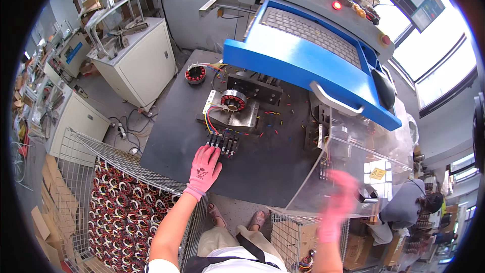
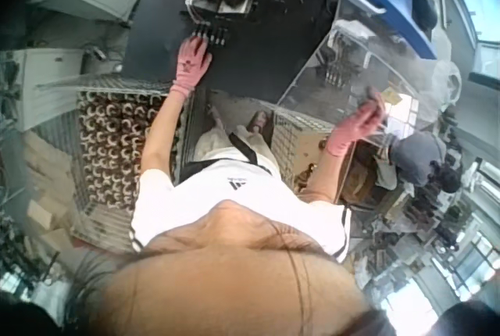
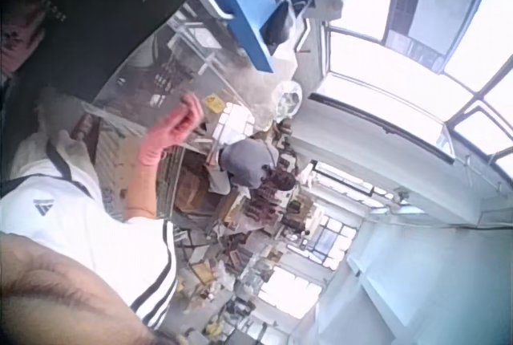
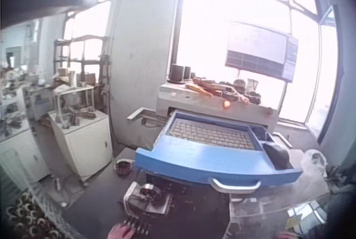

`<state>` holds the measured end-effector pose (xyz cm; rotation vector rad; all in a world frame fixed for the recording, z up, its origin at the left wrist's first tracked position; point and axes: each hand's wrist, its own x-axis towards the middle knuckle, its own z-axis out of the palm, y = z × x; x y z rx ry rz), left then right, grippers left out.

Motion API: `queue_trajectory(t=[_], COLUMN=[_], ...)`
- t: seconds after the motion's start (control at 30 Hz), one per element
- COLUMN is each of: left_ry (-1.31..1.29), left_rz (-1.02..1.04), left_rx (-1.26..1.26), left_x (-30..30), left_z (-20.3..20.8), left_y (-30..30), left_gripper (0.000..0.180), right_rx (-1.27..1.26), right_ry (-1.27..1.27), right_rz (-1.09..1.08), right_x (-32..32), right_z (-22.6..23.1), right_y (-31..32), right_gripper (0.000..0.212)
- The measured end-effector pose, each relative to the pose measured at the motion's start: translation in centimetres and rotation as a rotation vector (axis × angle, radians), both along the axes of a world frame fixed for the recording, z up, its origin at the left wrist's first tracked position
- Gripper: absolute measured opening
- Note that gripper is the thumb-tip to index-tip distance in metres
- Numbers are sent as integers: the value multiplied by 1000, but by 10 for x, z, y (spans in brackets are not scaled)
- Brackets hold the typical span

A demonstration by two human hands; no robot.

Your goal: The person picks up a circular component with colored wires, secures it into a machine fixture, operates the machine by hand, and then transfers the component to a large wire cage containing many similar parts.

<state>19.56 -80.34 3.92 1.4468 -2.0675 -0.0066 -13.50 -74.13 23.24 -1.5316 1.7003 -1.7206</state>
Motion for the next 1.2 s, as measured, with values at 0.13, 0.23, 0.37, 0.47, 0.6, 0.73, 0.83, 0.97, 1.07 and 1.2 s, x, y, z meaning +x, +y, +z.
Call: queue_trajectory(t=[0.13, 0.23, 0.37, 0.47, 0.6, 0.73, 0.83, 0.97, 1.07, 1.2], left_ry=[82, 222, 315, 334, 387, 808, 2071, 2480, 2404, 2517], left_rz=[-21, -59, -27, -17, -65, -22, 108, -242, -245, -134], left_rx=[26, 85, 59, 74, 37, 197, 454, 622, 667, 622], left_x=[7, -2, 15, 24, 7, 2, -4, -14, -34, -66], left_z=[-4, -9, -6, -3, 1, 9, 16, 111, 110, 88], left_y=[0, -4, 1, 4, -1, 15, 51, 134, 188, 271], left_gripper=[55, 43, 45, 49, 47, 51, 54, 85, 94, 89], right_rx=[70, 317, 687, 418, 119, 265, 521, 393, 434, 1105], right_ry=[489, 532, -333, 33, 900, 946, 458, 643, 341, -417], right_rz=[614, 462, 810, 523, 310, 437, 656, 936, 1102, 1145], right_x=[192, 231, 236, 203, 183, 193, 210, 185, 170, 186], right_z=[-49, -124, -110, -100, -99, -74, -37, -26, -58, -40], right_y=[-83, -144, -161, -193, -253, -233, -136, -31, 0, 47], right_gripper=[64, 75, 58, 45, 43, 43, 44, 47, 44, 37])
